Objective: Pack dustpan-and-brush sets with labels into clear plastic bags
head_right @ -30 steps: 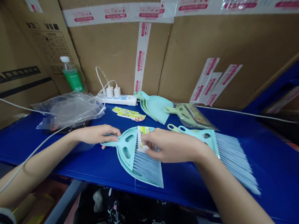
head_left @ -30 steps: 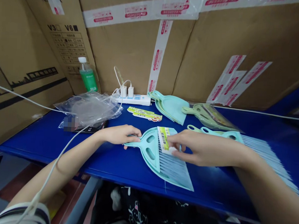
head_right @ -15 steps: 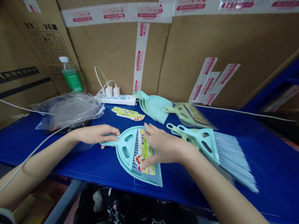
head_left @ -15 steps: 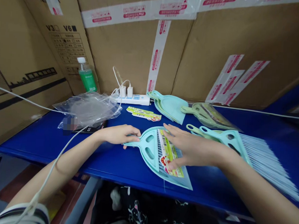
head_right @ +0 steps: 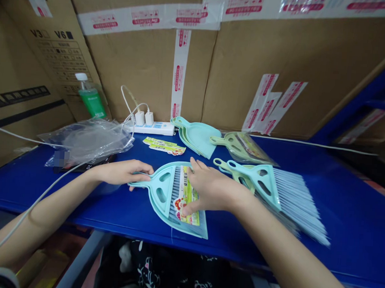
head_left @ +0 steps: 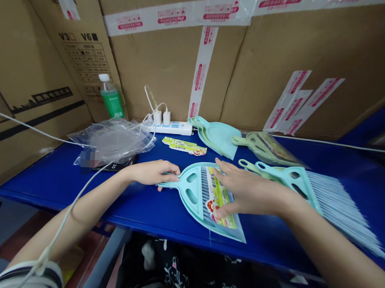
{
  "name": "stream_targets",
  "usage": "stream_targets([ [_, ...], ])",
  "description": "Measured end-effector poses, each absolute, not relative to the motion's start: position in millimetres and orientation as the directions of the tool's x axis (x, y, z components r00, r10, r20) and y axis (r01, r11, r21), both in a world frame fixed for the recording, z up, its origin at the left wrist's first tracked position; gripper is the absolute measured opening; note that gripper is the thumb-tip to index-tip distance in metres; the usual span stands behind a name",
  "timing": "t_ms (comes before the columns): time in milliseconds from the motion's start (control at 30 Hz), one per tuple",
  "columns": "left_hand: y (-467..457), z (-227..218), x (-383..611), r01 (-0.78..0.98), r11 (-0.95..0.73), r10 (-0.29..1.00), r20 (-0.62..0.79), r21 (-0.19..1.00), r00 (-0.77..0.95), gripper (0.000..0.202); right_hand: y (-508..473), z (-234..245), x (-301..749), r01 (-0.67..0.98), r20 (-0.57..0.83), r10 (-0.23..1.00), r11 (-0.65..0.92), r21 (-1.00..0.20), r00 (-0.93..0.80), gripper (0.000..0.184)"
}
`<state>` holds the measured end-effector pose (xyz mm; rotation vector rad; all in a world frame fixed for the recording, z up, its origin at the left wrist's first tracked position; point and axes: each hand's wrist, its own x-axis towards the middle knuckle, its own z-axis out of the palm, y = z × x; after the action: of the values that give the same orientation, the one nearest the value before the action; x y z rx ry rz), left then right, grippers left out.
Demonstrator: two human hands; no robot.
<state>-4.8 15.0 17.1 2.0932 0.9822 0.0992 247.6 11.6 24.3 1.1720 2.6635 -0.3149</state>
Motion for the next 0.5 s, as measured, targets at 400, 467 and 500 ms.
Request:
stream_targets([
  [400,14,17,-5,0.622,-0.397,0.682,-0.237,0.675,0.692,0.022,27,28,249,0.796,-0.070,0.793,0.603,-0.062,-0.606,0.073],
  [467,14,17,-5,0.621,-0.403,0.680,-0.234,0.672,0.694,0.022,33,28,248,0.809,-0.060,0.807,0.586,-0.037,-0.587,0.056],
  [500,14,17,-5,0.621,-0.409,0.679,-0.232,0.669,0.697,0.022,35,28,246,0.823,-0.064,0.821,0.567,-0.024,-0.568,0.049],
])
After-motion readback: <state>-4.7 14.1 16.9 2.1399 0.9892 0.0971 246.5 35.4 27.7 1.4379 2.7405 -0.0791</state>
